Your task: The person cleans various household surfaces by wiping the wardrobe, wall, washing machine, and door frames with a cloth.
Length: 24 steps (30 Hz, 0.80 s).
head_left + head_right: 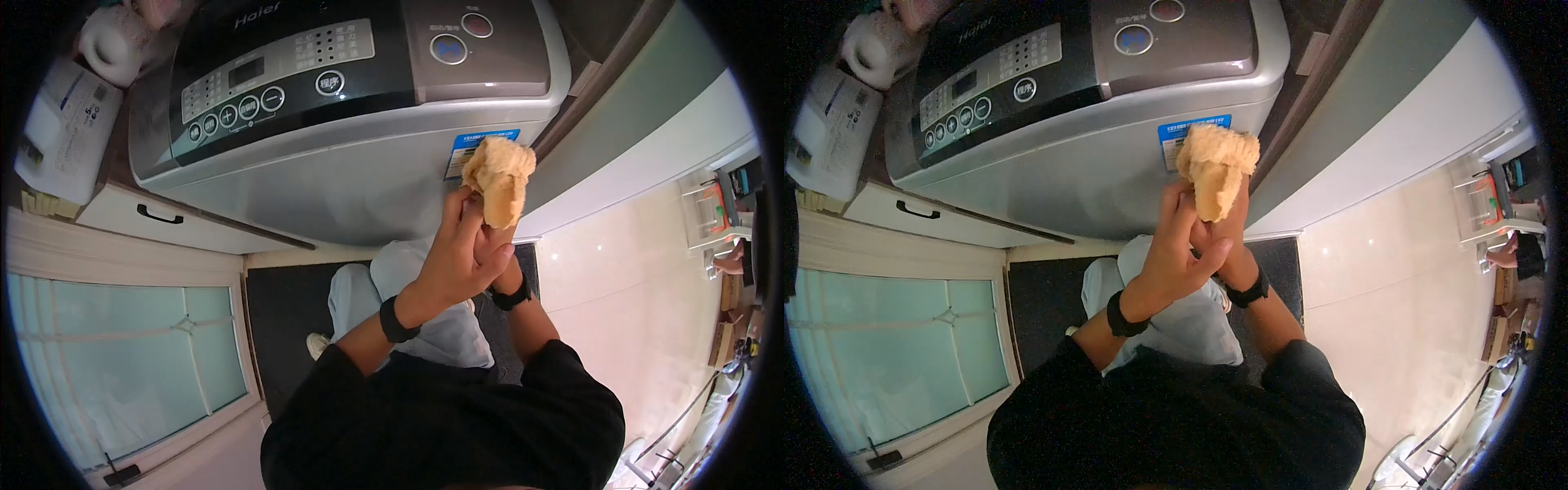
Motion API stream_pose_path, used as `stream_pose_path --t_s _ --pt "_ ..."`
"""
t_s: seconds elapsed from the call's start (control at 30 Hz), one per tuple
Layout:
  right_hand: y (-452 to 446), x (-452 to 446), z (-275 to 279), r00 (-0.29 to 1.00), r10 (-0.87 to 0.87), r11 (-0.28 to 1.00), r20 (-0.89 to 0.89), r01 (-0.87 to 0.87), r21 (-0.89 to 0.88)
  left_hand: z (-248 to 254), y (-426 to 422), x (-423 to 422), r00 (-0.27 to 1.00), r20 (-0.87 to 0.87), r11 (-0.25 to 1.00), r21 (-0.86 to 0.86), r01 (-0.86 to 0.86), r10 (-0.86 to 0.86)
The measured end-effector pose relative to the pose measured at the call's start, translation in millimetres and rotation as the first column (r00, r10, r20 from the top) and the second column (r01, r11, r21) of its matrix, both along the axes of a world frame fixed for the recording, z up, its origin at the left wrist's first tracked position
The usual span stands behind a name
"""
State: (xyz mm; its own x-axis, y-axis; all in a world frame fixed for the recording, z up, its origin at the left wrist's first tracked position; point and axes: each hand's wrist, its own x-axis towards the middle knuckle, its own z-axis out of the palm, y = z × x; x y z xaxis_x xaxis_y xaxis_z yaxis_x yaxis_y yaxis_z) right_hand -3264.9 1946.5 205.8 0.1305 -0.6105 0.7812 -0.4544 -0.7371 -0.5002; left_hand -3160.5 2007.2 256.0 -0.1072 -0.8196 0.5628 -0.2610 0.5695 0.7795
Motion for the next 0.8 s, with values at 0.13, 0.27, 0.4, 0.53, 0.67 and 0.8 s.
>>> stream_pose_path --t_s 0.13,0.27,0.4,0.53,0.67,0.8 --pt "12 22 -24 0.928 0.008 0.973 0.372 -0.094 0.213 -18 -2 4 0.998 -0.033 0.997 0.063 -0.052 0.055" --pt "14 31 -76 0.974 0.038 0.926 0.225 -0.119 0.358 -67 -1 18 0.975 -0.165 0.966 0.234 -0.106 0.147" --pt "33 70 -79 0.987 0.154 0.964 -0.040 -0.142 0.223 -111 13 51 0.868 -0.349 0.898 0.386 -0.209 0.352" --pt "44 116 -67 0.925 0.359 0.890 -0.126 -0.298 0.344 -103 29 93 0.653 -0.540 0.819 0.524 -0.233 0.531" --pt "42 146 -29 0.912 0.398 0.908 -0.095 -0.377 0.181 -70 30 110 0.609 -0.565 0.831 0.359 -0.426 0.556" --pt "40 137 2 0.963 0.264 0.961 0.045 -0.267 0.074 -35 20 104 0.769 -0.510 0.921 0.157 -0.357 0.385"
